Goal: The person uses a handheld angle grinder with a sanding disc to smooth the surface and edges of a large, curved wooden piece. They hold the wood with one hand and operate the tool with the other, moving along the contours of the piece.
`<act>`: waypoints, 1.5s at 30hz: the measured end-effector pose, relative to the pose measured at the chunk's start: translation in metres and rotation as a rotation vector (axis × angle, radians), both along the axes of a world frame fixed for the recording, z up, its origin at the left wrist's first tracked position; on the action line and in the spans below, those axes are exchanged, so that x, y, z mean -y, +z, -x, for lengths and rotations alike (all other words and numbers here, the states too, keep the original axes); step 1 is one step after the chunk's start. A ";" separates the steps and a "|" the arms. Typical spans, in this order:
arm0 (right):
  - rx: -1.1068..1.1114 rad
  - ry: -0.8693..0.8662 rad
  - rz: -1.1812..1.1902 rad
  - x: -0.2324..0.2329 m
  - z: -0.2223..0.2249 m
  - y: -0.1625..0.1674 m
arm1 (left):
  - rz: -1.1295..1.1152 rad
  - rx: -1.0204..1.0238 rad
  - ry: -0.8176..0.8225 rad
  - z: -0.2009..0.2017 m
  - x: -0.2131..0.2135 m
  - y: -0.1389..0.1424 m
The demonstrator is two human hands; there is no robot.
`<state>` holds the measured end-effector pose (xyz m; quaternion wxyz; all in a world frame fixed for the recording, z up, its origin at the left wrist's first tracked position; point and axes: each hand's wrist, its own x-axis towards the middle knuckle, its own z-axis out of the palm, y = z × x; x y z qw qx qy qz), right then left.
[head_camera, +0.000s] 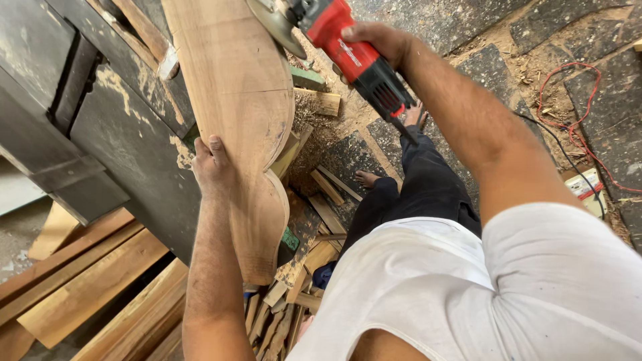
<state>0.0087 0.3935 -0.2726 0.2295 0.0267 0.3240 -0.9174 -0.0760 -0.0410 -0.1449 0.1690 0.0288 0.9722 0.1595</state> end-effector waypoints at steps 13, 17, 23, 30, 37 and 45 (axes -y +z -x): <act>0.080 -0.428 0.368 0.159 -0.136 0.006 | -0.104 -0.094 -0.142 0.017 0.005 -0.015; -0.017 -0.647 0.410 0.188 -0.170 0.021 | -0.063 -0.114 -0.169 0.013 0.009 -0.017; 0.058 -0.855 -0.164 0.204 -0.178 0.024 | -0.059 -0.211 -0.184 -0.013 0.021 -0.015; 0.076 -1.037 -0.127 0.276 -0.155 0.007 | -0.109 -0.192 -0.194 -0.009 0.017 -0.015; 0.045 -1.032 -0.193 0.312 -0.135 -0.026 | -0.127 -0.279 -0.214 -0.010 0.021 -0.018; 0.027 -0.973 -0.355 0.343 -0.135 -0.050 | -0.104 -0.263 -0.201 -0.008 0.025 -0.021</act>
